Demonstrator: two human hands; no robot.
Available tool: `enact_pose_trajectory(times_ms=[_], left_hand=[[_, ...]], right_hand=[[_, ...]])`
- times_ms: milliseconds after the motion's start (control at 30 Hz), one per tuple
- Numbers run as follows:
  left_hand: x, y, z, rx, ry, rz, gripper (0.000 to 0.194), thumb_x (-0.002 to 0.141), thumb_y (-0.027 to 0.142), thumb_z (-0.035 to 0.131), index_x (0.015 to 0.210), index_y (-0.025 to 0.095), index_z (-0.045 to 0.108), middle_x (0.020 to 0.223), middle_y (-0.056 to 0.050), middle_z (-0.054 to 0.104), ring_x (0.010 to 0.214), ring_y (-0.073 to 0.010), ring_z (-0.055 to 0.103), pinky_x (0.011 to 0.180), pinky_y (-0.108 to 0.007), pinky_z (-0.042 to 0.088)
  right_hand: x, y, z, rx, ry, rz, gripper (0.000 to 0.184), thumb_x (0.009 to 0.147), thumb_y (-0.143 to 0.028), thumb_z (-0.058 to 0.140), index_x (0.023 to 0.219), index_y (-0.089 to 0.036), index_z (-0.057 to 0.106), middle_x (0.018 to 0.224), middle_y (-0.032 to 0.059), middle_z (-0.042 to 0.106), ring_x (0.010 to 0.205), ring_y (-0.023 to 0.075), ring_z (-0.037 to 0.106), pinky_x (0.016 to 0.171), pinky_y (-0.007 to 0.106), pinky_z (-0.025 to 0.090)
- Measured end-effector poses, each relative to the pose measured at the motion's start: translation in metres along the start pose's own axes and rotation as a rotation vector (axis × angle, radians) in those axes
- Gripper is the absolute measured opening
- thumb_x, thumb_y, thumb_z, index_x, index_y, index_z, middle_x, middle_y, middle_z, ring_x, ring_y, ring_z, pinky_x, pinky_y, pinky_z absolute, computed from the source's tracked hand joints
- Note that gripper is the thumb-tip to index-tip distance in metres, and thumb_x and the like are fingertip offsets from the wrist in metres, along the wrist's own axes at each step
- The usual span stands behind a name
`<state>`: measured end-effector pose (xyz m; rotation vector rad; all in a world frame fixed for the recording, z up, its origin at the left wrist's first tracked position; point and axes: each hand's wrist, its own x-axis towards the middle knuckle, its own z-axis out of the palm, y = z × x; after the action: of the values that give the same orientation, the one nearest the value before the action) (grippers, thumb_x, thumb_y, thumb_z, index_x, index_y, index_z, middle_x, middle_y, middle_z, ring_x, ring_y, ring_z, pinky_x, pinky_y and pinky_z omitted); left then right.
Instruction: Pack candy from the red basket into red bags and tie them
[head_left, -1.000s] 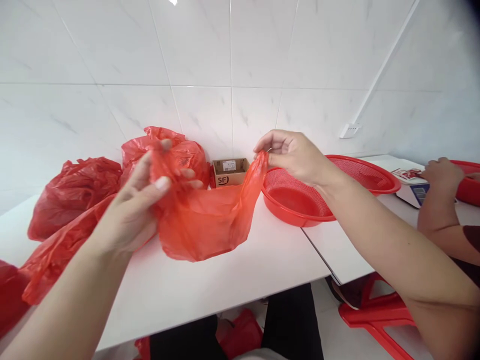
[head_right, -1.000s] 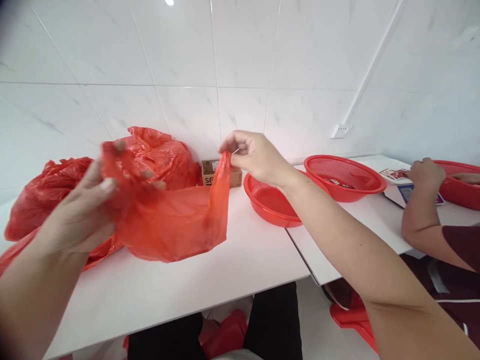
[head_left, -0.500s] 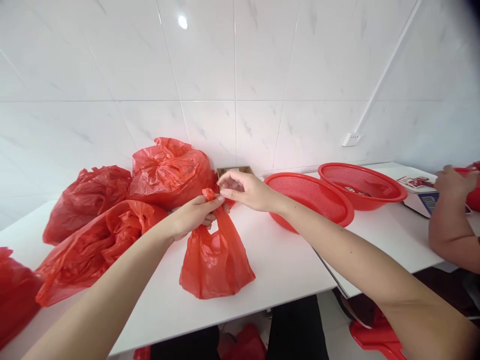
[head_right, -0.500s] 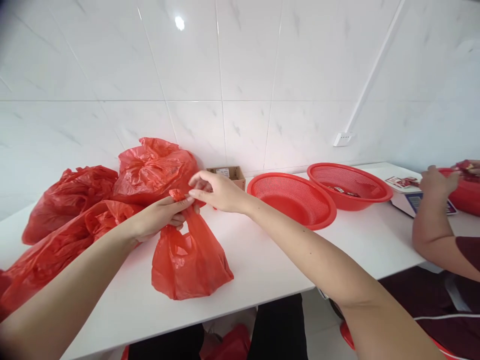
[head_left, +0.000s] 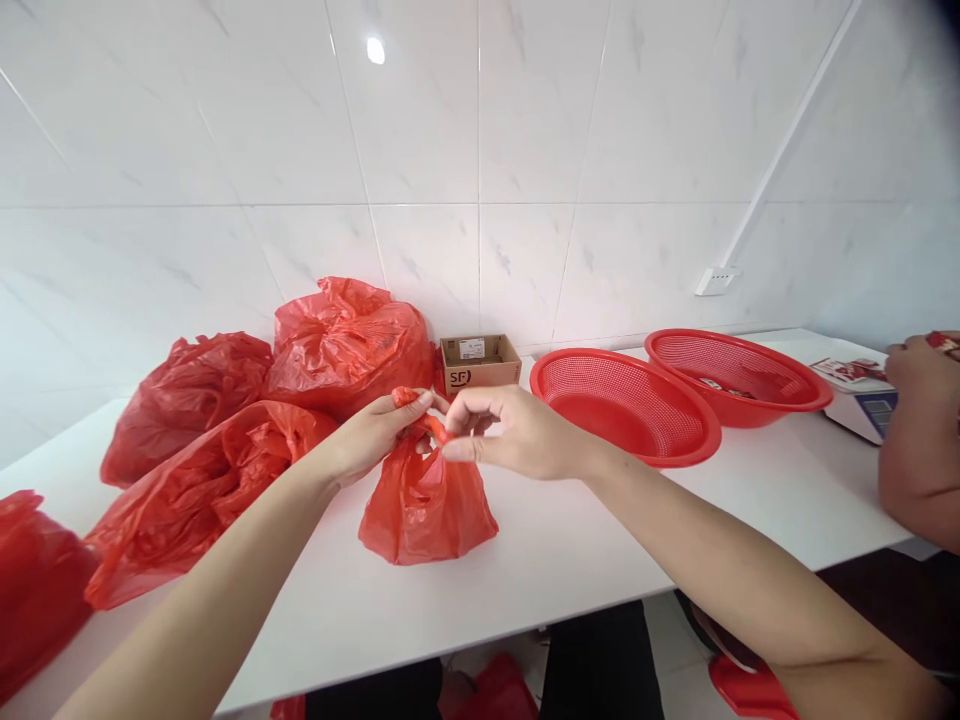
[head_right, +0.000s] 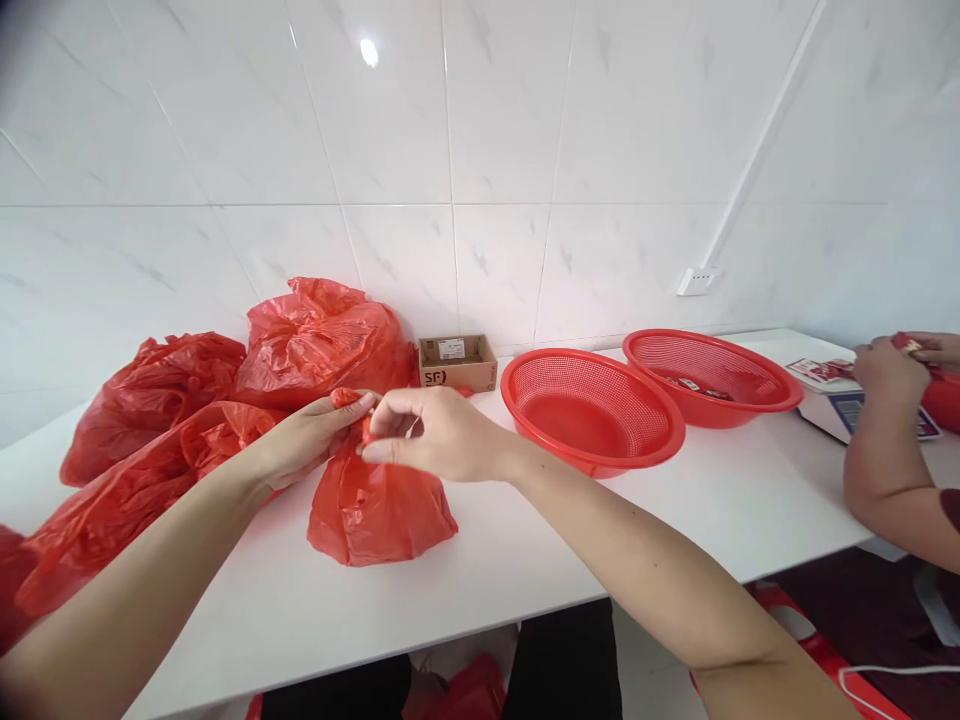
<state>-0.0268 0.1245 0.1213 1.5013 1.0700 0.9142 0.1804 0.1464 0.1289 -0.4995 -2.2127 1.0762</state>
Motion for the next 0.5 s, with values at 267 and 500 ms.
enact_pose_trajectory(times_ms=[267,500], left_hand=[[-0.008,-0.001,0.005,0.53,0.011,0.264,0.013,0.082,0.023,0.06,0.081,0.022,0.073,0.082,-0.003,0.073,0.079,-0.02,0.068,0.072,-0.032,0.054],[-0.002,-0.03,0.011,0.766,0.4,0.581,0.025,0.085,0.012,0.052,0.101,0.021,0.069,0.11,-0.006,0.067,0.099,-0.0185,0.064,0.087,-0.032,0.051]], right_hand=[[0.009,0.038,0.012,0.129,0.153,0.058,0.022,0.099,-0.028,0.044,0.111,-0.022,0.061,0.113,0.0052,0.065,0.111,0.0172,0.059,0.1,0.037,0.045],[0.008,0.064,0.024,0.273,0.003,0.09,0.029,0.095,-0.024,0.049,0.121,-0.024,0.061,0.105,0.0039,0.066,0.097,0.0163,0.063,0.09,0.036,0.05]])
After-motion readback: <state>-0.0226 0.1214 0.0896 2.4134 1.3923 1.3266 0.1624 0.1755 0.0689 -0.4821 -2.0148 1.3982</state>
